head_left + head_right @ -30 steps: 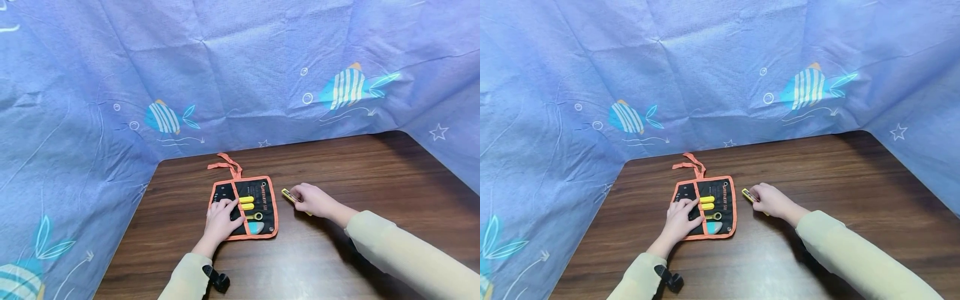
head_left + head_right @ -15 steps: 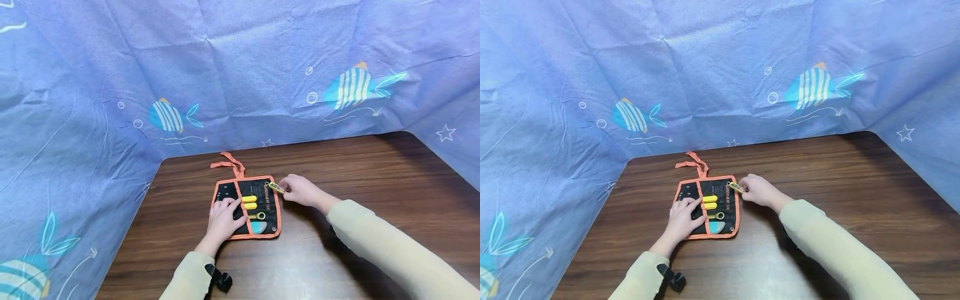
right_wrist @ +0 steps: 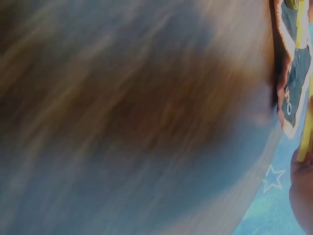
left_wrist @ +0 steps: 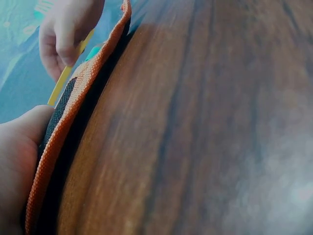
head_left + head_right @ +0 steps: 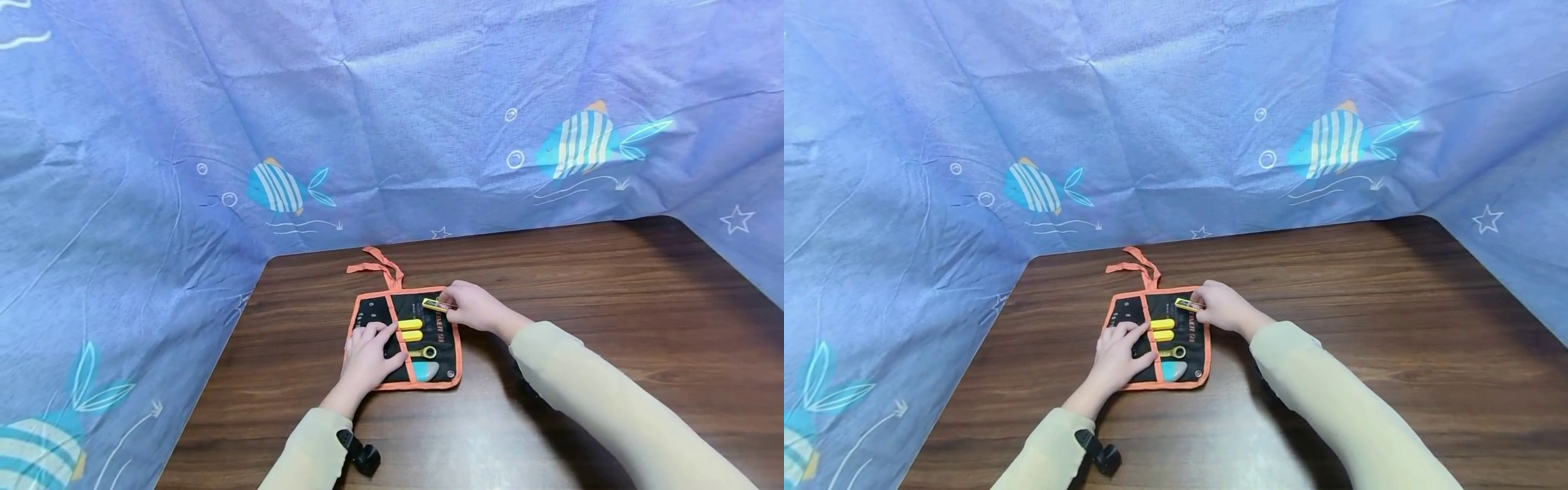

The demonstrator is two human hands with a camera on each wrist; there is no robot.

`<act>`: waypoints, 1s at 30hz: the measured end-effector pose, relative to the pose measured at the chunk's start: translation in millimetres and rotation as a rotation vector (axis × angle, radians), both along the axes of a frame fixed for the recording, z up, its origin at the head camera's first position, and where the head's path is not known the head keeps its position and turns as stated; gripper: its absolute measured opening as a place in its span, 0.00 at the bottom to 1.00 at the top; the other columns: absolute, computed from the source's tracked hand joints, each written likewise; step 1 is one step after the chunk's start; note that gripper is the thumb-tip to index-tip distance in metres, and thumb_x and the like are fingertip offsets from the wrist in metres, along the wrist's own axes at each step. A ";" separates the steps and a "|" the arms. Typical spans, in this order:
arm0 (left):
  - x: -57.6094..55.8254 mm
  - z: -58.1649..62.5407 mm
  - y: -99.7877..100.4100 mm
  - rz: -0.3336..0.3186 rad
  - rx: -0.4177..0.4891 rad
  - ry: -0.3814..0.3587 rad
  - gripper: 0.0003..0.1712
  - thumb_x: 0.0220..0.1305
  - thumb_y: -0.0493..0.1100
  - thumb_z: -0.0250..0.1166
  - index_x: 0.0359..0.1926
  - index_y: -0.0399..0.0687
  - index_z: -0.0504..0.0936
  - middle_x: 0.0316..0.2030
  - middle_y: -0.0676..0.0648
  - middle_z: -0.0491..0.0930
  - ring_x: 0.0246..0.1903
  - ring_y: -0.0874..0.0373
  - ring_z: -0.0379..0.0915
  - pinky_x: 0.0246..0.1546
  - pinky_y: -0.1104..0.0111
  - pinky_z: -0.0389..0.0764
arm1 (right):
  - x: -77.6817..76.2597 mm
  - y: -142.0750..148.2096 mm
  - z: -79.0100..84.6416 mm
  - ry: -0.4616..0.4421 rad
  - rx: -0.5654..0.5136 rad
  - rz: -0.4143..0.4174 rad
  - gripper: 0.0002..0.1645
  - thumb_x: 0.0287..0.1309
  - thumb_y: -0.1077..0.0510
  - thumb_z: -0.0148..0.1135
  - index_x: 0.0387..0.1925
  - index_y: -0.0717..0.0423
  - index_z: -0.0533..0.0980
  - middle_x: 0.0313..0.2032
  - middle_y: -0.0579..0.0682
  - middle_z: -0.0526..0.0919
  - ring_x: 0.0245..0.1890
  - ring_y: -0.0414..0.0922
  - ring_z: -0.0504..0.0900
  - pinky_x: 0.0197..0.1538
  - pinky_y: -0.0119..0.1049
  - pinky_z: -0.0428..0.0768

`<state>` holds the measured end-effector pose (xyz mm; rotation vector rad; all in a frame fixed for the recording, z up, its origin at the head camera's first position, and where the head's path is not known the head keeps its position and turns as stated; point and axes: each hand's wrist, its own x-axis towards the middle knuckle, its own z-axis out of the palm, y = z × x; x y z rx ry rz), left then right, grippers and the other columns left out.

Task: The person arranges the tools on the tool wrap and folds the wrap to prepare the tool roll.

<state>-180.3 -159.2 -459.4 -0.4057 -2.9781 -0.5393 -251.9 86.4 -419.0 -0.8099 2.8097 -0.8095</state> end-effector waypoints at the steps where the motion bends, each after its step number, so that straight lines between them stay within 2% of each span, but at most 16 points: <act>1: -0.1 0.0 0.1 0.001 0.005 -0.002 0.34 0.56 0.60 0.63 0.63 0.58 0.72 0.51 0.50 0.69 0.51 0.49 0.59 0.53 0.51 0.59 | -0.8 -1.9 -0.3 -0.004 0.002 0.001 0.17 0.51 0.62 0.60 0.45 0.59 0.78 0.35 0.48 0.75 0.34 0.43 0.72 0.42 0.40 0.72; 8: -0.6 3.8 -0.3 -0.004 0.050 -0.004 0.34 0.54 0.59 0.65 0.62 0.56 0.73 0.49 0.48 0.68 0.50 0.49 0.58 0.52 0.50 0.59 | -5.3 -11.0 -0.2 -0.007 0.010 0.014 0.15 0.52 0.62 0.61 0.44 0.58 0.79 0.33 0.46 0.74 0.33 0.43 0.70 0.40 0.39 0.71; 12: -1.6 8.0 -0.8 0.027 0.052 -0.018 0.33 0.55 0.60 0.64 0.61 0.55 0.75 0.50 0.48 0.69 0.52 0.47 0.58 0.51 0.50 0.59 | -6.0 -13.5 0.0 -0.006 0.015 0.030 0.14 0.52 0.62 0.61 0.43 0.58 0.79 0.34 0.46 0.74 0.34 0.43 0.70 0.41 0.39 0.71; 20: -16.3 11.2 -3.3 0.098 0.030 -0.017 0.32 0.55 0.64 0.62 0.59 0.57 0.76 0.49 0.47 0.70 0.48 0.48 0.59 0.50 0.51 0.56 | -7.9 -16.7 -4.3 0.022 0.052 0.044 0.14 0.53 0.60 0.61 0.44 0.56 0.79 0.36 0.47 0.75 0.36 0.44 0.71 0.43 0.41 0.71; 24: -22.8 10.3 -3.0 0.103 0.024 -0.036 0.34 0.55 0.65 0.61 0.60 0.58 0.74 0.49 0.47 0.69 0.47 0.48 0.58 0.49 0.51 0.56 | -9.9 -20.1 -5.7 0.029 0.063 0.055 0.14 0.53 0.61 0.60 0.44 0.56 0.79 0.38 0.47 0.76 0.38 0.44 0.71 0.46 0.42 0.71; 30: -26.2 10.4 0.3 0.081 0.035 -0.055 0.34 0.55 0.65 0.62 0.61 0.61 0.73 0.49 0.46 0.68 0.47 0.48 0.58 0.49 0.51 0.56 | -11.6 -23.7 -6.1 0.016 0.063 0.060 0.14 0.53 0.61 0.59 0.43 0.55 0.79 0.37 0.47 0.75 0.38 0.46 0.70 0.46 0.43 0.70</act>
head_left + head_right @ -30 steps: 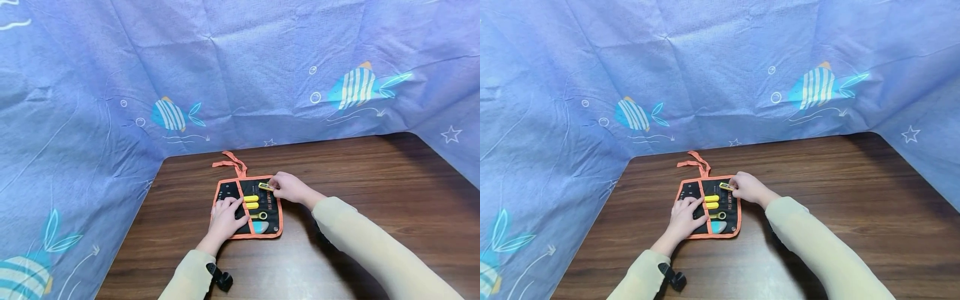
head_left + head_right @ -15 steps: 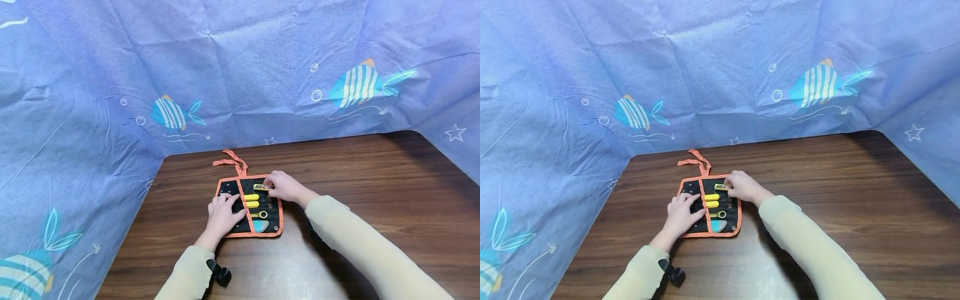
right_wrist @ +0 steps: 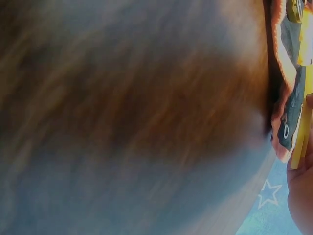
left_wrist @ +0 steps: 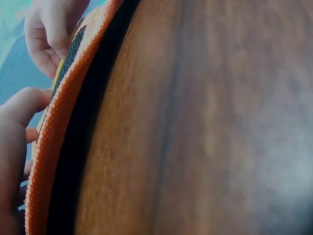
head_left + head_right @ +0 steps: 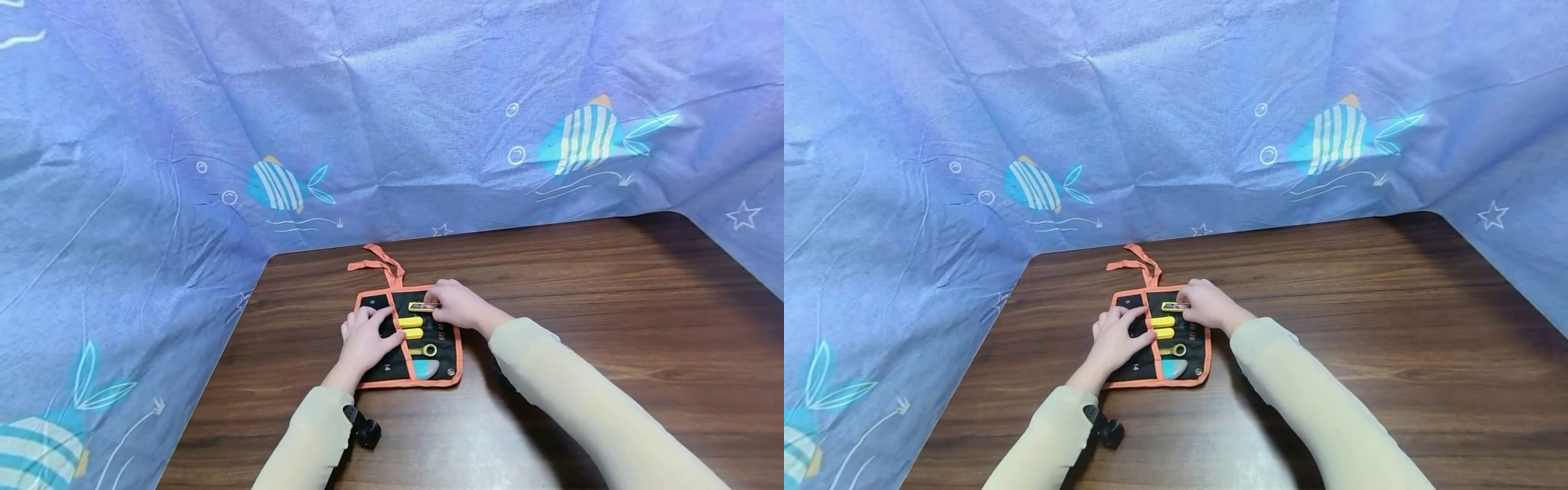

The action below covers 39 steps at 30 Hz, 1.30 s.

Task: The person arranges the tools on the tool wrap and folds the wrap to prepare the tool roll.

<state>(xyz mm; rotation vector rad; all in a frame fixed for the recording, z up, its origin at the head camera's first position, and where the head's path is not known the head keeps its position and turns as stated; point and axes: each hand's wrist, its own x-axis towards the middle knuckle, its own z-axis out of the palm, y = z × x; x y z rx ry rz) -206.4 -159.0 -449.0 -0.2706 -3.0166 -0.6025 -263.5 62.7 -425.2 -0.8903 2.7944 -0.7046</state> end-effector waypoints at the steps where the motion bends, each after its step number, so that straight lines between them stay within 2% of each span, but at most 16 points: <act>1: -0.7 -0.2 0.5 -0.005 -0.001 0.004 0.34 0.55 0.66 0.62 0.61 0.62 0.73 0.48 0.46 0.68 0.46 0.48 0.58 0.48 0.51 0.56 | -0.4 -0.9 -0.4 0.000 0.004 0.002 0.13 0.54 0.61 0.59 0.43 0.55 0.79 0.38 0.47 0.75 0.39 0.45 0.71 0.46 0.43 0.70; 8: -7.5 -5.8 4.0 -0.023 -0.040 0.011 0.35 0.53 0.72 0.58 0.62 0.70 0.71 0.37 0.51 0.63 0.38 0.52 0.55 0.41 0.55 0.55 | -4.1 -4.7 -3.0 0.014 0.022 0.014 0.14 0.55 0.61 0.59 0.44 0.55 0.79 0.38 0.47 0.77 0.39 0.45 0.72 0.46 0.43 0.71; 13: -9.4 -9.0 3.9 -0.035 -0.074 0.006 0.33 0.55 0.73 0.55 0.62 0.75 0.70 0.36 0.51 0.61 0.37 0.52 0.54 0.40 0.54 0.54 | -7.2 -6.0 -3.1 0.015 0.034 0.024 0.13 0.55 0.61 0.59 0.43 0.54 0.80 0.36 0.46 0.75 0.36 0.45 0.71 0.44 0.42 0.70; 18: -8.0 -10.0 3.6 -0.037 -0.088 0.002 0.34 0.56 0.74 0.53 0.62 0.73 0.70 0.38 0.50 0.63 0.38 0.52 0.54 0.40 0.54 0.54 | -7.7 -9.3 -3.8 -0.012 0.039 0.017 0.11 0.55 0.61 0.59 0.41 0.53 0.80 0.36 0.46 0.75 0.38 0.45 0.71 0.45 0.42 0.70; 25: -3.0 -8.7 1.6 0.012 -0.087 -0.006 0.33 0.55 0.72 0.56 0.60 0.70 0.72 0.40 0.49 0.64 0.41 0.51 0.55 0.43 0.53 0.56 | -4.3 -15.5 -5.0 -0.040 0.020 0.031 0.13 0.55 0.62 0.58 0.43 0.53 0.80 0.39 0.47 0.77 0.41 0.45 0.73 0.48 0.43 0.72; 32: -4.8 -11.5 1.8 0.033 -0.049 0.022 0.33 0.53 0.72 0.58 0.56 0.66 0.74 0.40 0.50 0.64 0.41 0.51 0.56 0.44 0.52 0.56 | -6.0 -20.8 -6.7 -0.023 0.021 0.046 0.13 0.55 0.62 0.59 0.43 0.53 0.80 0.39 0.47 0.77 0.41 0.45 0.72 0.47 0.43 0.71; 39: -6.2 -14.5 6.1 0.036 -0.042 0.038 0.32 0.52 0.72 0.59 0.53 0.64 0.75 0.41 0.50 0.65 0.41 0.51 0.56 0.45 0.53 0.56 | -5.9 -24.9 -7.0 0.014 0.023 0.068 0.09 0.56 0.59 0.61 0.40 0.52 0.81 0.36 0.45 0.77 0.38 0.44 0.71 0.51 0.46 0.65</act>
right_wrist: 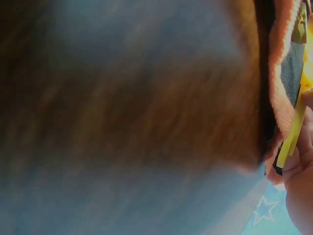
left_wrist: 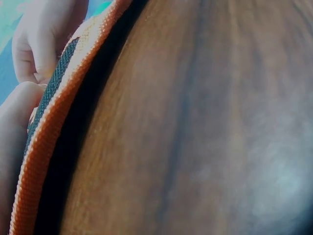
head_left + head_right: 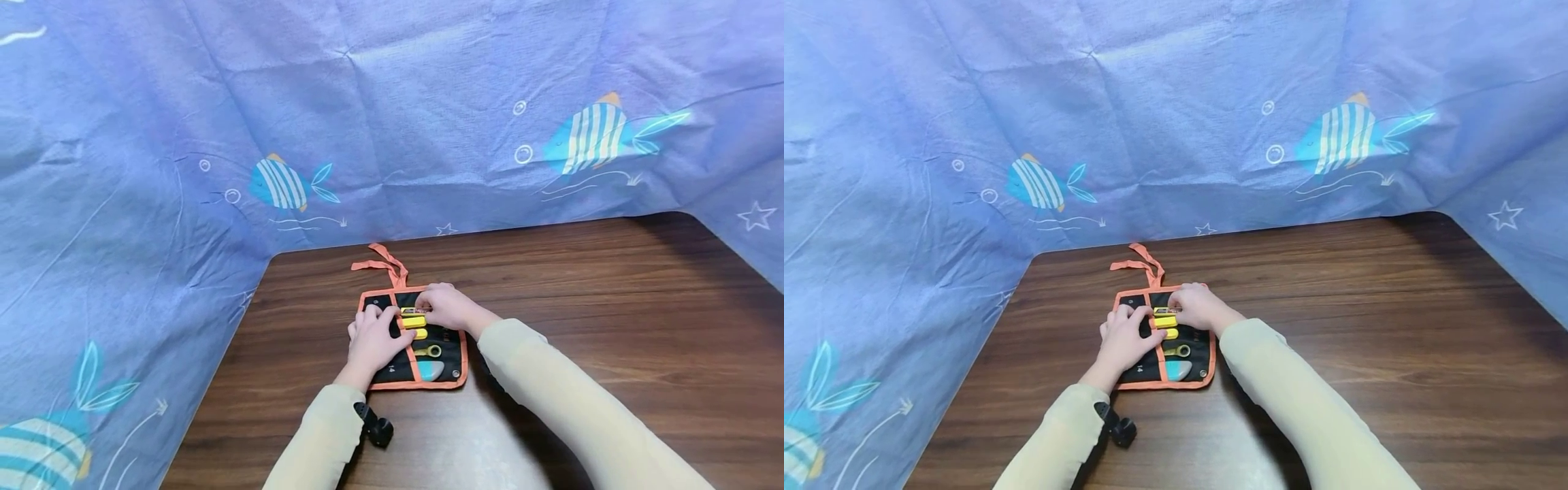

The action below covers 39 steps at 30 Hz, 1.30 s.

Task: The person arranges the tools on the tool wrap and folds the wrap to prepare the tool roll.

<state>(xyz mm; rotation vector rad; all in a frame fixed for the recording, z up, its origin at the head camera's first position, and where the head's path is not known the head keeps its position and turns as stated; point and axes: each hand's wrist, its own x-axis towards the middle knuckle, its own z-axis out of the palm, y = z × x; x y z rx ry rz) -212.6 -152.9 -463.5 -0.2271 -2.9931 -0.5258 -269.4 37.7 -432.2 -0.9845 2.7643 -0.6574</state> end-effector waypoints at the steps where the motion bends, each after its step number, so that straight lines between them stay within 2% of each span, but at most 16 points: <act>1: -0.1 -0.1 0.3 0.000 0.000 0.001 0.32 0.52 0.72 0.59 0.53 0.64 0.75 0.41 0.50 0.64 0.41 0.51 0.56 0.45 0.53 0.56 | 0.2 0.1 0.2 0.000 0.001 -0.001 0.09 0.56 0.59 0.61 0.39 0.52 0.81 0.35 0.45 0.76 0.37 0.44 0.71 0.51 0.46 0.65; 9: 0.2 -0.4 -0.5 -0.003 0.012 0.021 0.30 0.52 0.71 0.60 0.51 0.63 0.76 0.39 0.50 0.64 0.41 0.51 0.56 0.44 0.52 0.57 | -0.3 -1.8 2.2 0.029 0.035 0.010 0.10 0.55 0.59 0.61 0.40 0.51 0.81 0.36 0.44 0.76 0.37 0.44 0.70 0.47 0.43 0.67; 15: 1.6 -0.5 -1.2 0.002 0.032 0.016 0.30 0.51 0.71 0.60 0.50 0.63 0.76 0.38 0.50 0.63 0.40 0.51 0.55 0.43 0.52 0.56 | 0.7 -4.9 6.8 0.043 0.069 0.041 0.14 0.55 0.62 0.59 0.44 0.51 0.81 0.40 0.47 0.77 0.39 0.45 0.71 0.45 0.42 0.69; 22: 2.6 1.2 -2.7 0.012 0.095 0.035 0.36 0.50 0.70 0.63 0.57 0.59 0.74 0.42 0.49 0.66 0.42 0.50 0.57 0.45 0.51 0.57 | -2.5 -5.6 7.8 0.041 0.092 0.064 0.16 0.58 0.63 0.58 0.47 0.50 0.80 0.43 0.47 0.79 0.43 0.46 0.73 0.50 0.43 0.68; 27: 1.3 1.3 -2.9 0.015 0.083 0.035 0.37 0.49 0.70 0.63 0.56 0.58 0.75 0.45 0.48 0.68 0.45 0.50 0.59 0.46 0.51 0.58 | -4.1 -1.1 2.8 0.044 0.093 0.047 0.16 0.59 0.60 0.59 0.50 0.50 0.79 0.45 0.47 0.79 0.44 0.46 0.73 0.50 0.43 0.68; 31: 1.1 1.2 -2.2 0.022 0.082 0.030 0.37 0.49 0.70 0.63 0.55 0.57 0.75 0.46 0.48 0.69 0.46 0.49 0.59 0.47 0.51 0.58 | -3.1 7.9 1.0 0.053 0.087 0.004 0.19 0.57 0.55 0.61 0.52 0.52 0.78 0.47 0.50 0.77 0.46 0.49 0.72 0.50 0.44 0.70; 34: 1.5 1.0 -2.5 0.024 0.085 0.032 0.36 0.49 0.70 0.63 0.54 0.57 0.76 0.45 0.48 0.69 0.46 0.49 0.59 0.47 0.51 0.57 | -1.8 17.4 1.4 0.048 0.109 -0.022 0.18 0.55 0.53 0.63 0.48 0.53 0.79 0.45 0.50 0.77 0.44 0.49 0.72 0.49 0.45 0.70; 39: 1.7 0.7 -2.3 0.025 0.090 0.042 0.35 0.49 0.69 0.64 0.55 0.58 0.77 0.43 0.49 0.68 0.44 0.50 0.58 0.46 0.53 0.57 | -0.7 30.2 0.7 0.049 0.097 0.014 0.10 0.57 0.56 0.62 0.40 0.53 0.80 0.39 0.48 0.78 0.41 0.48 0.74 0.50 0.46 0.69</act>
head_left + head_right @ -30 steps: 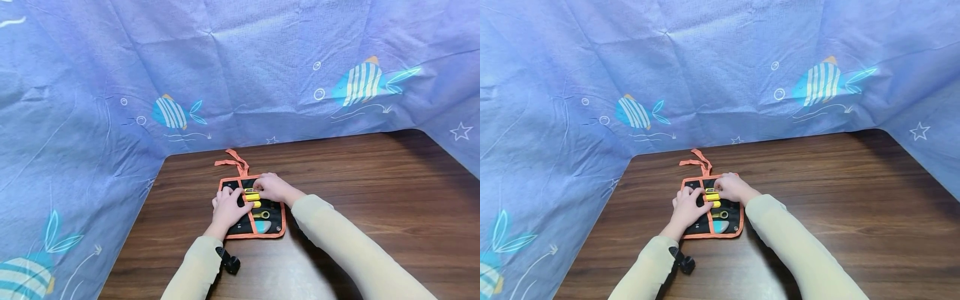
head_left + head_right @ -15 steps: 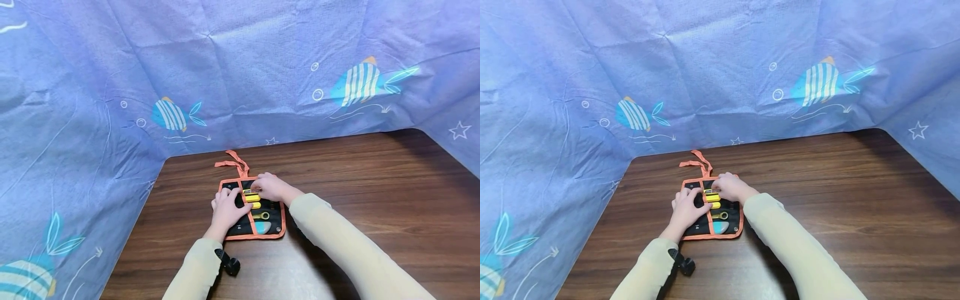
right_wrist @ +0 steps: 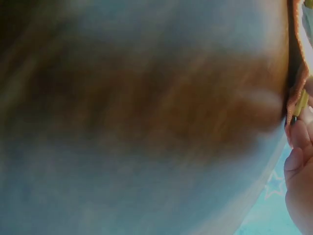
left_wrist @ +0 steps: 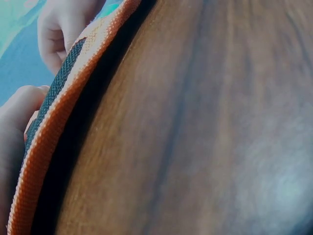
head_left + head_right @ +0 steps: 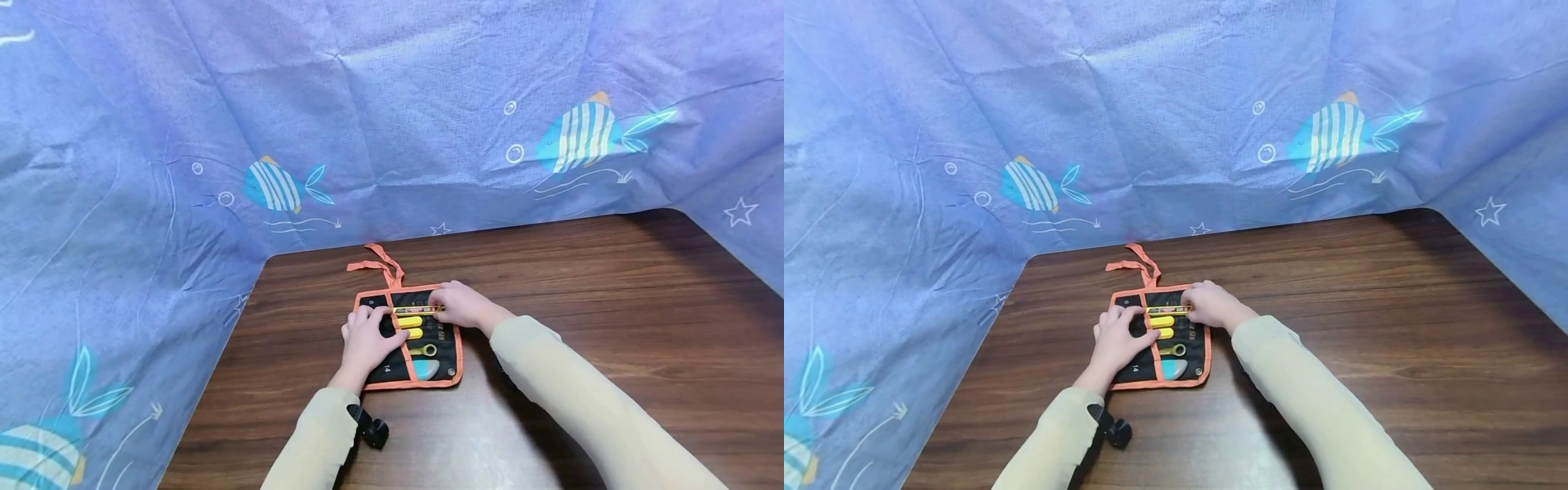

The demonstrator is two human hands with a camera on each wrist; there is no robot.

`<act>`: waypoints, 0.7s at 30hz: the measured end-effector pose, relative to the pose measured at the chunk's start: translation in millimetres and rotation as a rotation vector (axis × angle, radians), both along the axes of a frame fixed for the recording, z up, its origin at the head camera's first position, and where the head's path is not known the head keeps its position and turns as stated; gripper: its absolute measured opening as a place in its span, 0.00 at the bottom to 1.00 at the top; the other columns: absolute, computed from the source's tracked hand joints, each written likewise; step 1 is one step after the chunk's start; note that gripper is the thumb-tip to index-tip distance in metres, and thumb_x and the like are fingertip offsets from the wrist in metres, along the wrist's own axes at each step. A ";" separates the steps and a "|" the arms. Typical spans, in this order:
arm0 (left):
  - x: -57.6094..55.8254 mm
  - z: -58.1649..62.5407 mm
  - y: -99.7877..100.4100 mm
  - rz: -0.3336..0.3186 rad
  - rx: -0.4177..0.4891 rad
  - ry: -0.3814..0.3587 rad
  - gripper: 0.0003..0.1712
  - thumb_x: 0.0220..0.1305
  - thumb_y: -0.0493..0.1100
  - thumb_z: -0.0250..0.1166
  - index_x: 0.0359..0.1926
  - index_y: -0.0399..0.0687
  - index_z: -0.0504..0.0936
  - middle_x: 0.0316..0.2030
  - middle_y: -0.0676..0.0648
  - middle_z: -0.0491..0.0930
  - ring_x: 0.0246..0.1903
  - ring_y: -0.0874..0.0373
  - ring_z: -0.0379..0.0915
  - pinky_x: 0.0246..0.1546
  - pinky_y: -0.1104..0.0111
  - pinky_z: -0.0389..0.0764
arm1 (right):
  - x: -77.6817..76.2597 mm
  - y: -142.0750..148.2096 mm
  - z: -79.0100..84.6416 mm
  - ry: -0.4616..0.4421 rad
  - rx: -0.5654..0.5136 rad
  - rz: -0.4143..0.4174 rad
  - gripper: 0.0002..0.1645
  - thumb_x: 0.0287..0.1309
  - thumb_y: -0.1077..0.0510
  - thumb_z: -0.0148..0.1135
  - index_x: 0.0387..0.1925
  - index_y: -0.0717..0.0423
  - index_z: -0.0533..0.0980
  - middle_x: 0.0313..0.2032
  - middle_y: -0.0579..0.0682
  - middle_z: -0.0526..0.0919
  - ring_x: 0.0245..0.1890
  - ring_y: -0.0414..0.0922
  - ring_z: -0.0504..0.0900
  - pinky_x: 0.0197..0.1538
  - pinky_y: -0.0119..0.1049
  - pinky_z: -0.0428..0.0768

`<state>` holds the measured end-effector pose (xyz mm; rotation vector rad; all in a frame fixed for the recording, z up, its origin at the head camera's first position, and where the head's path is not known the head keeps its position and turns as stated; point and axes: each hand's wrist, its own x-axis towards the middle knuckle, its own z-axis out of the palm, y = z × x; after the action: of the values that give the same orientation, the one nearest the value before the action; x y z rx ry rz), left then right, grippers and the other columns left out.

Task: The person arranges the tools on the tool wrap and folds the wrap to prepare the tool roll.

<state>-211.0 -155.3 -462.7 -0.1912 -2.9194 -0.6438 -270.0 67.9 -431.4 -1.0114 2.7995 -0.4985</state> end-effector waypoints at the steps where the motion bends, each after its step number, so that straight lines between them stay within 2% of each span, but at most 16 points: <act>1: -0.1 0.4 -0.1 -0.003 -0.002 0.000 0.35 0.49 0.69 0.64 0.55 0.59 0.77 0.43 0.49 0.68 0.44 0.50 0.58 0.46 0.53 0.57 | -0.1 0.9 -0.3 0.005 -0.013 0.011 0.09 0.58 0.57 0.62 0.40 0.53 0.80 0.39 0.48 0.79 0.41 0.47 0.75 0.50 0.46 0.69; 7: 0.9 2.4 -1.8 -0.017 -0.020 -0.015 0.35 0.50 0.70 0.62 0.56 0.60 0.77 0.44 0.49 0.69 0.44 0.51 0.59 0.46 0.53 0.57 | -0.8 -0.6 -2.8 0.006 -0.036 0.022 0.08 0.60 0.58 0.61 0.41 0.53 0.80 0.39 0.47 0.79 0.42 0.46 0.75 0.50 0.45 0.71; 15: 0.7 2.9 -3.3 -0.064 -0.076 0.002 0.35 0.52 0.70 0.60 0.59 0.61 0.77 0.45 0.50 0.69 0.46 0.50 0.59 0.47 0.52 0.57 | -0.6 -10.2 -0.9 0.006 -0.027 -0.017 0.09 0.60 0.57 0.61 0.42 0.52 0.80 0.38 0.47 0.77 0.40 0.45 0.74 0.48 0.43 0.71; 21: 0.6 2.2 -1.6 -0.074 -0.098 -0.013 0.37 0.52 0.71 0.59 0.61 0.63 0.74 0.44 0.50 0.67 0.45 0.50 0.58 0.46 0.53 0.58 | -1.6 -19.5 -0.2 -0.010 -0.023 -0.023 0.11 0.60 0.56 0.60 0.44 0.52 0.81 0.39 0.47 0.78 0.41 0.45 0.73 0.48 0.43 0.71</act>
<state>-210.4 -156.8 -460.6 -0.3086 -2.9706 -0.5139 -271.7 48.4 -431.7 -0.9799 2.8056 -0.5388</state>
